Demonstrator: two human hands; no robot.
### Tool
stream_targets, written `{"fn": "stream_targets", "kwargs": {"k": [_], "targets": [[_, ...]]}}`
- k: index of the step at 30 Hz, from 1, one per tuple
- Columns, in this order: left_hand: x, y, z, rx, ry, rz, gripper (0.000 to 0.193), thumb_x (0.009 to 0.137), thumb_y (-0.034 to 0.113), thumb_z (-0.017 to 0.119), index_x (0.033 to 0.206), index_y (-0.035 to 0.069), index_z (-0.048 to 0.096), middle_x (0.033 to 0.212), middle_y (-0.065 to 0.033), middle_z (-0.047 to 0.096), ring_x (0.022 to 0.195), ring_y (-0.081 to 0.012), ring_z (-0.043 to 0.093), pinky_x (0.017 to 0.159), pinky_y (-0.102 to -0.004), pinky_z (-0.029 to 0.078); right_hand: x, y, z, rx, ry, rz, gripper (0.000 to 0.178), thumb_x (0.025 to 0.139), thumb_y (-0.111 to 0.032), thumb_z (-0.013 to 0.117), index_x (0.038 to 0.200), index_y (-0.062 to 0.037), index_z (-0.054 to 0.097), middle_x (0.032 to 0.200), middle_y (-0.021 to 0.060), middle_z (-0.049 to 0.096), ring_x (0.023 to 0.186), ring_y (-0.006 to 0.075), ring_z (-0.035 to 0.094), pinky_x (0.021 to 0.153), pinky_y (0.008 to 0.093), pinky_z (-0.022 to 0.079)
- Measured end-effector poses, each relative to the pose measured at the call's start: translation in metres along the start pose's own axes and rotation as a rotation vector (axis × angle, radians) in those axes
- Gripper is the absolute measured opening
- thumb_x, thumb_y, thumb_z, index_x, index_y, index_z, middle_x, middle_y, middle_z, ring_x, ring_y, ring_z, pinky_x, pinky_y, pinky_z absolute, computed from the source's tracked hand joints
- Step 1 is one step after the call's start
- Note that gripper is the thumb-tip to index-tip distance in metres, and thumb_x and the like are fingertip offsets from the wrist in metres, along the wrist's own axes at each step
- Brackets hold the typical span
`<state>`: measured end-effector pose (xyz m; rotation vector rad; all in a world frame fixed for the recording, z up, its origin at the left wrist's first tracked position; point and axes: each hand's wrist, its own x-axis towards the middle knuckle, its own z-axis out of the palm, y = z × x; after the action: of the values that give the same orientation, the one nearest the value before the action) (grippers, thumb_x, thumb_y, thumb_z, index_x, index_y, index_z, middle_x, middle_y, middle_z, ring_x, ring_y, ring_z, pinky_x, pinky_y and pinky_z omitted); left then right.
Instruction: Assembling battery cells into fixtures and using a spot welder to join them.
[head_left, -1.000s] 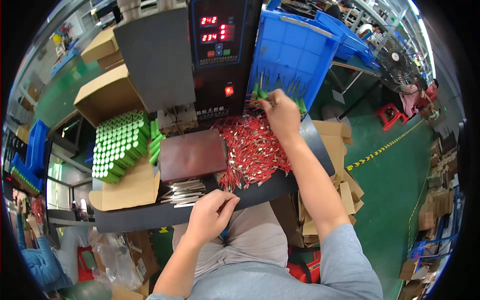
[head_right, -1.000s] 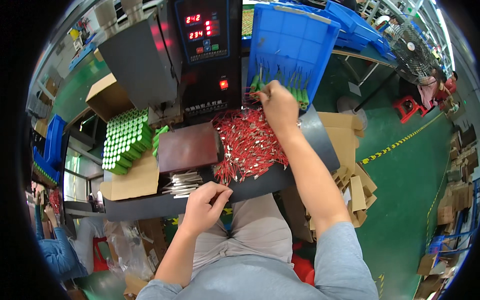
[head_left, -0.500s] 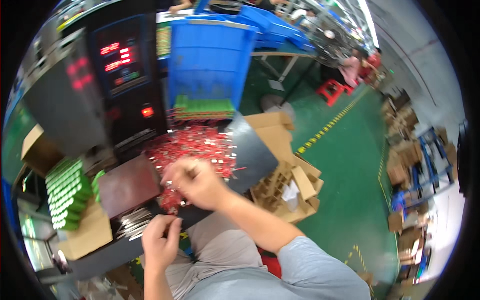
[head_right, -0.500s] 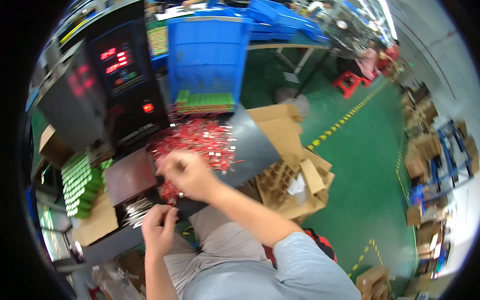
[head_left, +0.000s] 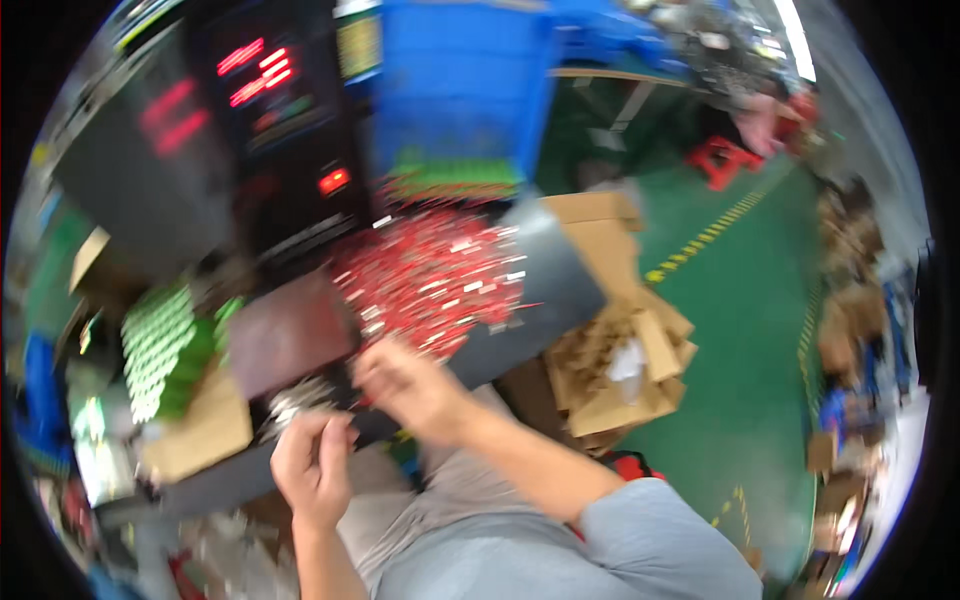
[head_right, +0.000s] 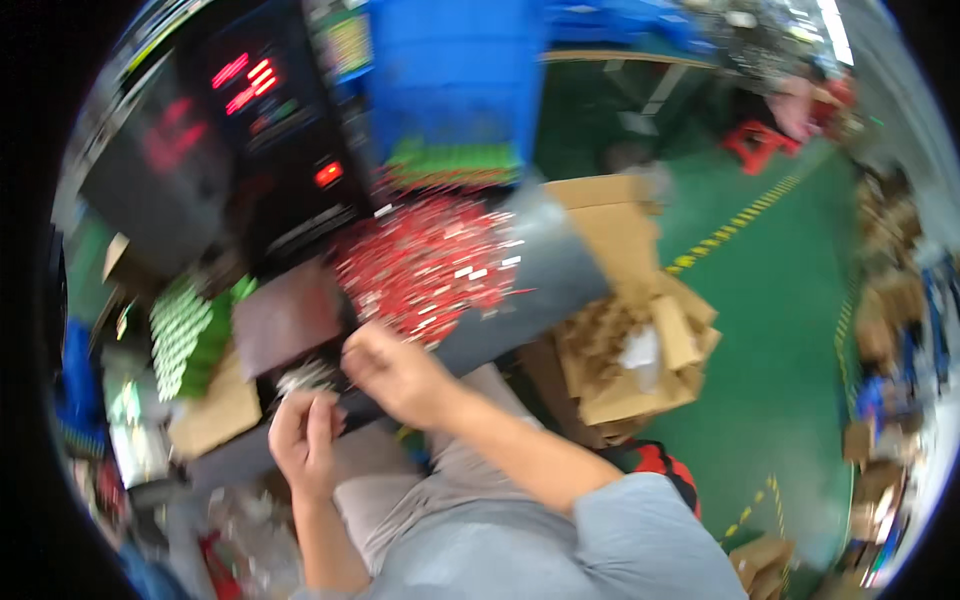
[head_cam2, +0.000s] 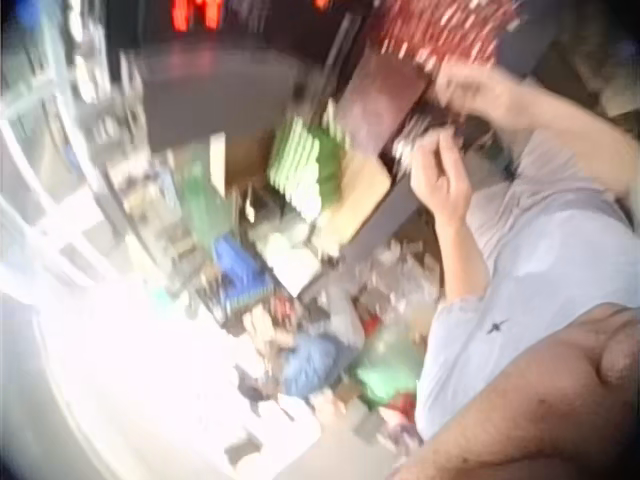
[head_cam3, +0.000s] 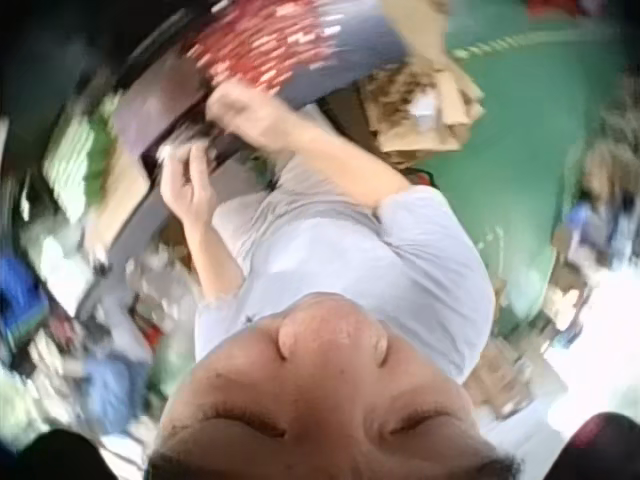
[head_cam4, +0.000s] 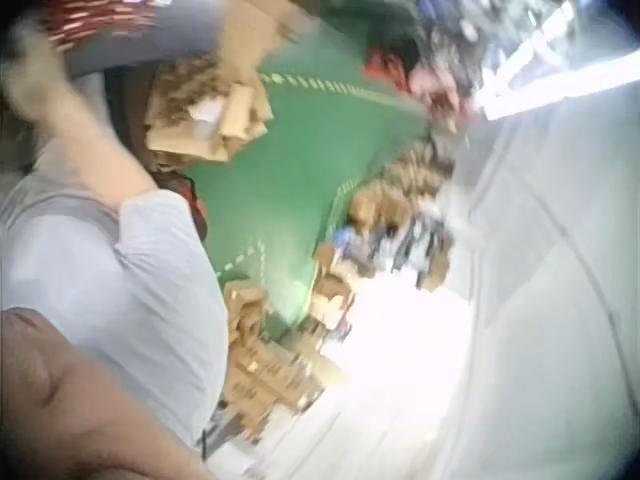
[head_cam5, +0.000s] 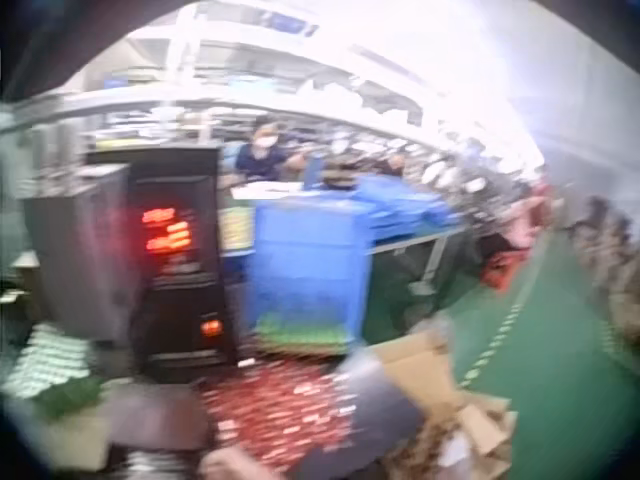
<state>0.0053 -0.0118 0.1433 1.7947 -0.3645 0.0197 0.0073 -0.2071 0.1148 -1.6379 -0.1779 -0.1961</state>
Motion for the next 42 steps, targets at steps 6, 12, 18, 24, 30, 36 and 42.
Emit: {"fn": "stream_targets", "kwargs": {"k": [6, 12, 18, 24, 30, 36, 42], "targets": [[0.012, -0.006, -0.063, 0.082, 0.377, 0.002, 0.012, 0.106, 0.006, 0.063, 0.104, -0.004, 0.068, 0.084, -0.0047, 0.069, 0.069, -0.0074, 0.060, 0.064, -0.0223, 0.049, -0.004, 0.003, -0.006, 0.142, 0.019, 0.190, 0.014, 0.110, -0.016, 0.059, 0.108, -0.0036, 0.064, 0.089, -0.0032, 0.062, 0.075, 0.0037, 0.050, 0.069, 0.0217, 0.043], [0.021, -0.022, -0.134, 0.198, 0.571, -0.035, 0.023, 0.105, 0.008, 0.065, 0.127, 0.001, 0.062, 0.090, -0.0030, 0.066, 0.075, -0.0078, 0.061, 0.068, -0.0231, 0.051, 0.001, 0.004, 0.001, 0.084, 0.033, 0.063, 0.010, 0.101, -0.005, 0.072, 0.105, 0.0026, 0.076, 0.088, 0.0005, 0.070, 0.071, 0.0048, 0.057, 0.064, 0.0205, 0.044], [0.037, -0.038, -0.145, 0.567, 0.535, -0.124, 0.058, 0.100, 0.010, 0.069, 0.154, 0.009, 0.050, 0.081, -0.0080, 0.064, 0.070, -0.0182, 0.062, 0.070, -0.0329, 0.053, -0.002, -0.002, 0.001, -0.058, -0.024, 0.059, 0.014, 0.099, -0.001, 0.071, 0.112, 0.0030, 0.075, 0.089, 0.0006, 0.070, 0.072, 0.0038, 0.057, 0.063, 0.0198, 0.045], [0.029, -0.072, -0.130, 0.809, 0.542, -0.076, 0.064, 0.100, 0.011, 0.068, 0.160, 0.015, 0.046, 0.087, -0.0100, 0.065, 0.073, -0.0255, 0.065, 0.073, -0.0389, 0.055, -0.007, 0.003, -0.002, -0.069, -0.034, 0.096, 0.024, 0.099, 0.000, 0.070, 0.123, 0.0023, 0.069, 0.082, -0.0030, 0.063, 0.069, 0.0027, 0.053, 0.062, 0.0191, 0.040], [0.032, -0.071, -0.131, 0.677, 0.656, -0.073, 0.022, 0.100, 0.013, 0.072, 0.117, 0.001, 0.066, 0.083, -0.0075, 0.065, 0.069, -0.0159, 0.062, 0.066, -0.0320, 0.053, -0.002, -0.003, 0.004, -0.033, -0.006, 0.074, 0.022, 0.097, 0.003, 0.070, 0.119, 0.0033, 0.071, 0.074, -0.0078, 0.054, 0.064, -0.0003, 0.041, 0.057, 0.0193, 0.030], [0.037, -0.030, -0.118, 0.130, 0.592, -0.004, 0.020, 0.100, 0.011, 0.076, 0.116, 0.001, 0.068, 0.086, 0.0017, 0.063, 0.070, -0.0038, 0.059, 0.061, -0.0192, 0.048, 0.001, 0.000, 0.007, 0.087, 0.044, 0.120, 0.010, 0.102, -0.004, 0.068, 0.110, 0.0019, 0.067, 0.087, -0.0004, 0.065, 0.071, 0.0039, 0.055, 0.065, 0.0200, 0.043], [0.072, 0.013, -0.072, 0.084, 0.238, 0.217, 0.023, 0.094, 0.003, 0.080, 0.114, -0.002, 0.068, 0.095, -0.0007, 0.064, 0.084, -0.0071, 0.064, 0.070, -0.0205, 0.051, -0.003, 0.000, 0.001, 0.143, 0.058, 0.108, 0.008, 0.102, -0.007, 0.071, 0.102, -0.0006, 0.065, 0.085, -0.0003, 0.066, 0.069, 0.0037, 0.054, 0.064, 0.0197, 0.042]]}}
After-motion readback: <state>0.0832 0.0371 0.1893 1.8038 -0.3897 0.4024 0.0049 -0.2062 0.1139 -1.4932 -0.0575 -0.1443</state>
